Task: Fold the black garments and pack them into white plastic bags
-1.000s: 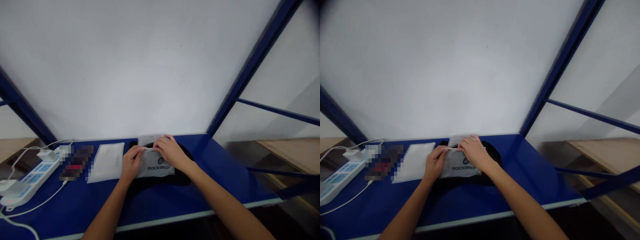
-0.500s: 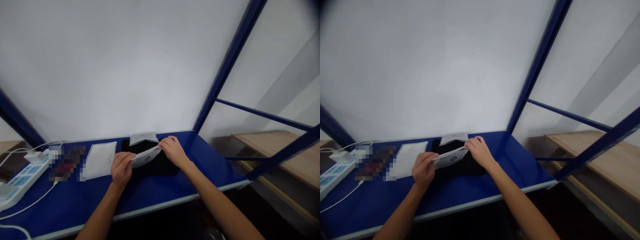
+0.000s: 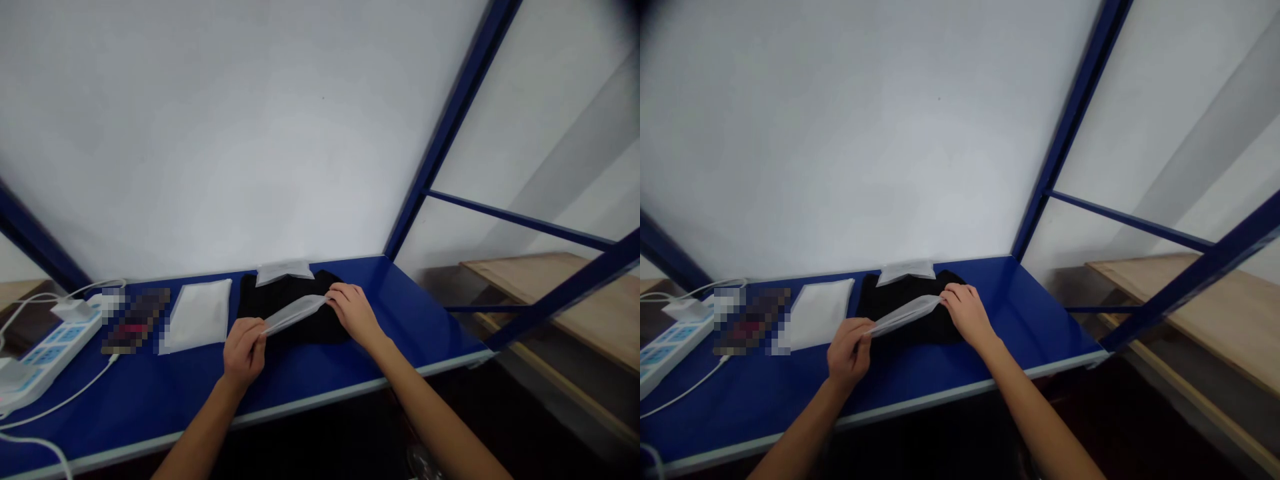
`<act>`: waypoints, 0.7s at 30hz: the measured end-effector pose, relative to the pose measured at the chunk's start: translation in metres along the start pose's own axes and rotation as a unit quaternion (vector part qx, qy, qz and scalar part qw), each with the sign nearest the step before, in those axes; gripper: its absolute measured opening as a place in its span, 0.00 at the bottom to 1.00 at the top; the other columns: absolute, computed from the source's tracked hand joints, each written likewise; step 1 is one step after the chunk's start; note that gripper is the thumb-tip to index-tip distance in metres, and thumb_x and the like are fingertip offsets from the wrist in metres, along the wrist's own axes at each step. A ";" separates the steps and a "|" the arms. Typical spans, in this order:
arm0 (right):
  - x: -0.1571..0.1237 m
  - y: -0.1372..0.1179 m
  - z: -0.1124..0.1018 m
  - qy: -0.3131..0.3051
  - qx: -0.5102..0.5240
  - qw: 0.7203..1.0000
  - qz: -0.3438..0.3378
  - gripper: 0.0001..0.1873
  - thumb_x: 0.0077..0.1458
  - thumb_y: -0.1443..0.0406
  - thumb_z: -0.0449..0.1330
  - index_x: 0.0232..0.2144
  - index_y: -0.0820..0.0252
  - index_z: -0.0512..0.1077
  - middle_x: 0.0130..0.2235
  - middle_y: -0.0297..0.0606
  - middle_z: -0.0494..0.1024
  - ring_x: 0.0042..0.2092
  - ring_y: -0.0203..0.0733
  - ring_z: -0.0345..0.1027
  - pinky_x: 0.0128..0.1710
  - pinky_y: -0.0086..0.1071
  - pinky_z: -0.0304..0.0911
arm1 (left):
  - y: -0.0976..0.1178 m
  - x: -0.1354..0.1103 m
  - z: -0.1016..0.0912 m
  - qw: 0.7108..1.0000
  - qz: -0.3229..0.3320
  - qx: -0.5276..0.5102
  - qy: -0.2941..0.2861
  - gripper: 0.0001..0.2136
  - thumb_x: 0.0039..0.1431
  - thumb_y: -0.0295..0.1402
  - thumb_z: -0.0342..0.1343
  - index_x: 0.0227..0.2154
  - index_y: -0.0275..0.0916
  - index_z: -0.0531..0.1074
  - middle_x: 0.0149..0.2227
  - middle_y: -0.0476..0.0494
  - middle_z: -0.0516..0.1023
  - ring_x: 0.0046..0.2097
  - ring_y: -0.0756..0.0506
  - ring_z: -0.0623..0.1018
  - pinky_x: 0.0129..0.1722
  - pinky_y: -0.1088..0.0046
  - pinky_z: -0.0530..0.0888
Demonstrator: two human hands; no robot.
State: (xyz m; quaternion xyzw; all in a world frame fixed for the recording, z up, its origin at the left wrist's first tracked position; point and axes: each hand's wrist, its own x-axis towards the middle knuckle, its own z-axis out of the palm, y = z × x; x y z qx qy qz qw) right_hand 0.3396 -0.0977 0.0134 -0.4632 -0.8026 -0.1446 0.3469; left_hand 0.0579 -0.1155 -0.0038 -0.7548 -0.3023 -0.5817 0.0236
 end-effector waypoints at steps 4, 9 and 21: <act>-0.018 -0.029 -0.004 0.032 0.044 0.999 -0.001 0.08 0.66 0.64 0.56 0.41 0.57 0.75 0.44 0.46 0.76 0.47 0.48 0.70 0.47 0.44 0.65 | 0.007 -0.006 0.002 0.995 0.065 -0.034 -0.073 0.09 0.59 0.26 0.53 0.41 0.41 0.75 0.38 0.40 0.81 0.40 0.43 0.79 0.42 0.62 0.77; -0.031 -0.043 0.002 0.047 0.071 0.996 0.004 0.09 0.66 0.67 0.54 0.38 0.57 0.76 0.42 0.44 0.77 0.45 0.46 0.70 0.46 0.42 0.65 | 0.016 -0.006 -0.003 0.974 0.104 -0.099 -0.174 0.15 0.59 0.38 0.53 0.46 0.39 0.75 0.44 0.35 0.80 0.44 0.39 0.79 0.45 0.59 0.76; -0.029 -0.005 0.008 -0.073 0.121 0.988 0.059 0.08 0.63 0.67 0.57 0.31 0.58 0.73 0.35 0.40 0.77 0.36 0.43 0.70 0.37 0.37 0.63 | -0.034 0.040 0.040 0.895 -0.316 -0.018 -0.314 0.21 0.60 0.41 0.54 0.52 0.35 0.71 0.47 0.32 0.78 0.43 0.38 0.79 0.48 0.60 0.72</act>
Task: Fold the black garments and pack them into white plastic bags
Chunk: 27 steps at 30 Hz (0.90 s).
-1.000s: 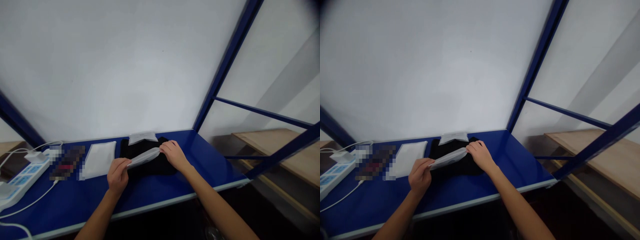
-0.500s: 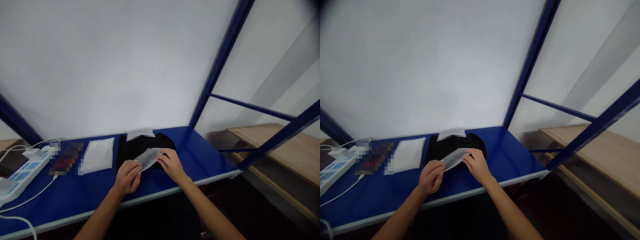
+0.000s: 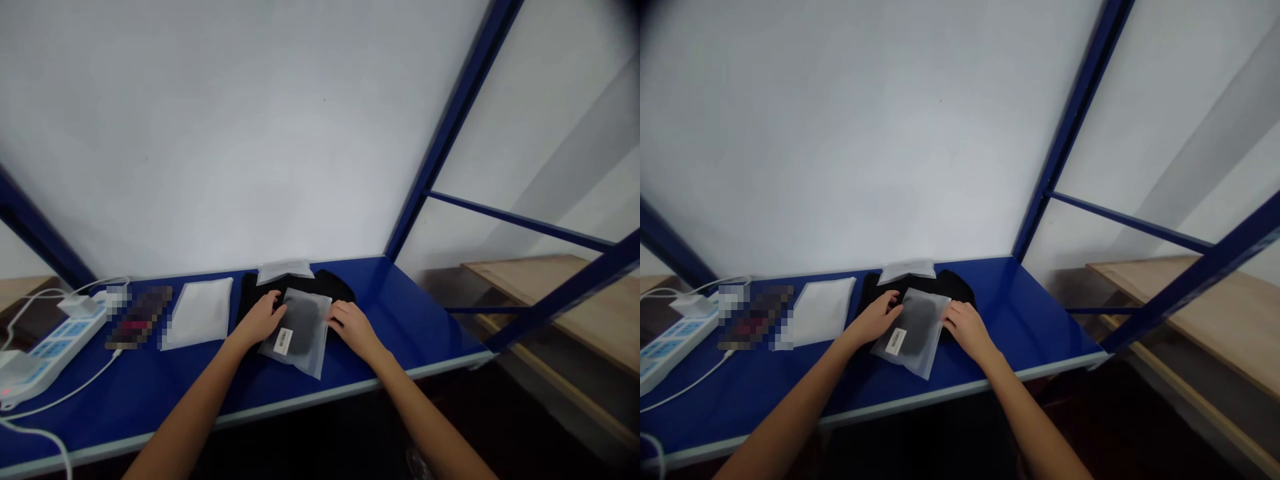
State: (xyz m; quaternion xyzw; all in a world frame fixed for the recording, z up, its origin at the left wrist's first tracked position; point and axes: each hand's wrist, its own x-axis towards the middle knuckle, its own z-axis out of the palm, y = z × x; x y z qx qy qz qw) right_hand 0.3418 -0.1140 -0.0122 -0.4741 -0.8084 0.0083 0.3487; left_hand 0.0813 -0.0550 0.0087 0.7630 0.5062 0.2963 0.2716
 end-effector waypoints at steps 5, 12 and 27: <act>-0.002 0.015 0.004 -0.015 0.207 0.957 0.201 0.05 0.54 0.62 0.63 0.31 0.58 0.73 0.30 0.33 0.76 0.32 0.40 0.69 0.33 0.33 0.66 | -0.013 0.013 0.017 1.000 -0.013 0.022 0.007 0.24 0.61 0.44 0.52 0.54 0.32 0.69 0.44 0.31 0.78 0.48 0.35 0.77 0.52 0.57 0.69; -0.004 0.014 0.017 0.032 0.275 0.919 0.279 0.09 0.52 0.60 0.63 0.34 0.59 0.76 0.32 0.36 0.78 0.33 0.41 0.70 0.36 0.35 0.68 | -0.014 0.007 0.022 0.998 -0.036 -0.041 0.029 0.22 0.59 0.41 0.54 0.55 0.39 0.68 0.42 0.41 0.80 0.38 0.41 0.79 0.43 0.63 0.72; 0.015 -0.007 0.016 -0.014 0.409 0.871 0.271 0.14 0.57 0.54 0.60 0.37 0.58 0.75 0.31 0.35 0.77 0.33 0.42 0.70 0.37 0.36 0.66 | -0.002 0.007 0.013 0.921 -0.149 -0.342 0.111 0.22 0.53 0.54 0.59 0.36 0.36 0.74 0.30 0.50 0.74 0.31 0.49 0.70 0.31 0.75 0.66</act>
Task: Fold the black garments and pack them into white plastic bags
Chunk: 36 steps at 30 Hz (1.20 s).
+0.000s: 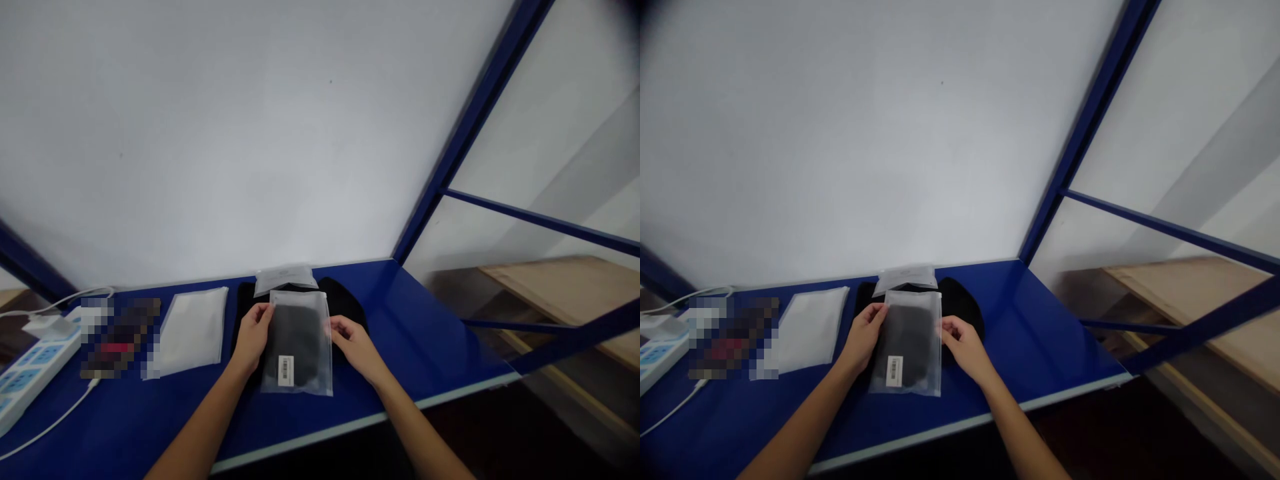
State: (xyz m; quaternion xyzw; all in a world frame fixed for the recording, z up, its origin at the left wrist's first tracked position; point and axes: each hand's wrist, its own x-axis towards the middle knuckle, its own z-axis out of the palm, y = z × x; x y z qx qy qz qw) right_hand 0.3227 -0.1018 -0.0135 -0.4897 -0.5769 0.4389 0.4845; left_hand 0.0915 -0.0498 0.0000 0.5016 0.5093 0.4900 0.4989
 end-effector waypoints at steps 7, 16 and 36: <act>0.015 0.002 0.011 0.050 -0.093 0.994 -0.019 0.07 0.50 0.63 0.62 0.33 0.57 0.71 0.32 0.33 0.75 0.30 0.38 0.67 0.31 0.32 0.62 | -0.002 0.000 0.000 0.998 0.031 0.019 0.057 0.22 0.56 0.55 0.55 0.33 0.39 0.71 0.30 0.50 0.72 0.32 0.48 0.70 0.32 0.74 0.66; 0.025 -0.002 0.023 0.011 -0.152 0.985 -0.079 0.14 0.57 0.56 0.58 0.41 0.52 0.79 0.57 0.43 0.70 0.59 0.55 0.61 0.59 0.49 0.56 | -0.002 0.000 -0.003 0.992 0.076 0.063 0.072 0.15 0.63 0.48 0.50 0.34 0.40 0.70 0.31 0.49 0.71 0.34 0.46 0.70 0.35 0.72 0.67; 0.051 -0.029 0.053 0.122 0.142 0.982 0.003 0.21 0.44 0.56 0.71 0.41 0.54 0.73 0.38 0.35 0.80 0.41 0.46 0.74 0.41 0.37 0.70 | 0.034 0.046 -0.189 0.923 0.052 0.277 0.261 0.07 0.60 0.33 0.50 0.38 0.37 0.70 0.31 0.44 0.72 0.36 0.41 0.74 0.41 0.63 0.71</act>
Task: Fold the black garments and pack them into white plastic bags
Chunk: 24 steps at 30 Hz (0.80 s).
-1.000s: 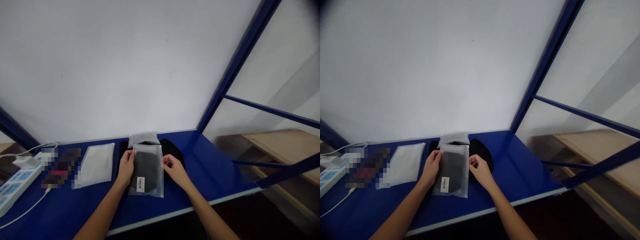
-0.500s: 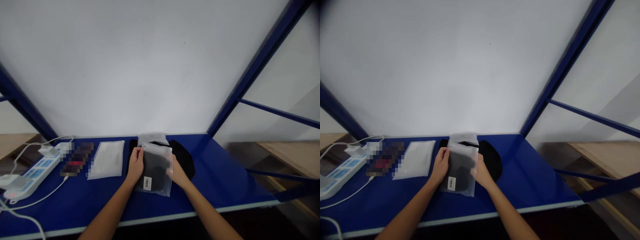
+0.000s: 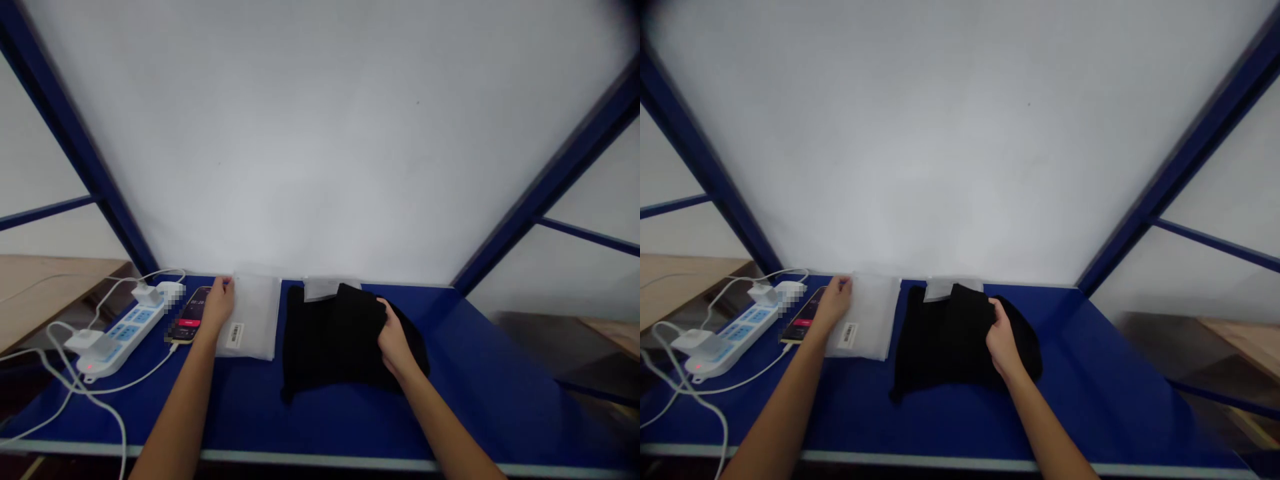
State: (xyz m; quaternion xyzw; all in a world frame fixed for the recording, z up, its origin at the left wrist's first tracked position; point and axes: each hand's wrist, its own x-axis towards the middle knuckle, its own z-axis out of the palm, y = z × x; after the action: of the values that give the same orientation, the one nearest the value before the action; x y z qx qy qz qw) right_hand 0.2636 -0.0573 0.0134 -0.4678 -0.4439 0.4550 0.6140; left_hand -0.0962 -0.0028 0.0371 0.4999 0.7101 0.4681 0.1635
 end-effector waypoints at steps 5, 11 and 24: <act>0.009 0.025 -0.002 -0.035 -0.106 0.994 0.010 0.20 0.45 0.55 0.68 0.39 0.56 0.72 0.42 0.40 0.80 0.44 0.50 0.73 0.46 0.40 0.69 | -0.009 -0.020 0.025 0.982 0.087 0.166 0.006 0.20 0.62 0.32 0.50 0.57 0.35 0.67 0.64 0.29 0.62 0.65 0.30 0.60 0.62 0.45 0.57; 0.014 0.041 -0.006 -0.058 -0.201 0.977 -0.029 0.22 0.52 0.55 0.61 0.49 0.55 0.71 0.49 0.42 0.78 0.51 0.50 0.72 0.54 0.44 0.65 | -0.013 -0.046 0.066 0.893 0.155 0.356 -0.226 0.29 0.69 0.48 0.37 0.68 0.39 0.53 0.70 0.33 0.52 0.71 0.32 0.50 0.65 0.42 0.51; -0.003 0.038 -0.003 -0.017 -0.196 0.976 -0.091 0.24 0.55 0.57 0.62 0.53 0.56 0.68 0.49 0.44 0.76 0.53 0.52 0.69 0.56 0.48 0.63 | -0.012 -0.043 0.067 0.915 0.172 0.311 -0.192 0.29 0.64 0.43 0.49 0.65 0.38 0.59 0.68 0.28 0.56 0.70 0.27 0.52 0.61 0.32 0.46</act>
State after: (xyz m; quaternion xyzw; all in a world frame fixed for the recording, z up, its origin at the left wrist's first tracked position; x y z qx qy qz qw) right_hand 0.2605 -0.0554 -0.0247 -0.5291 -0.5751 0.3096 0.5417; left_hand -0.0372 -0.0069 -0.0167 0.7201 0.6778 0.1398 0.0501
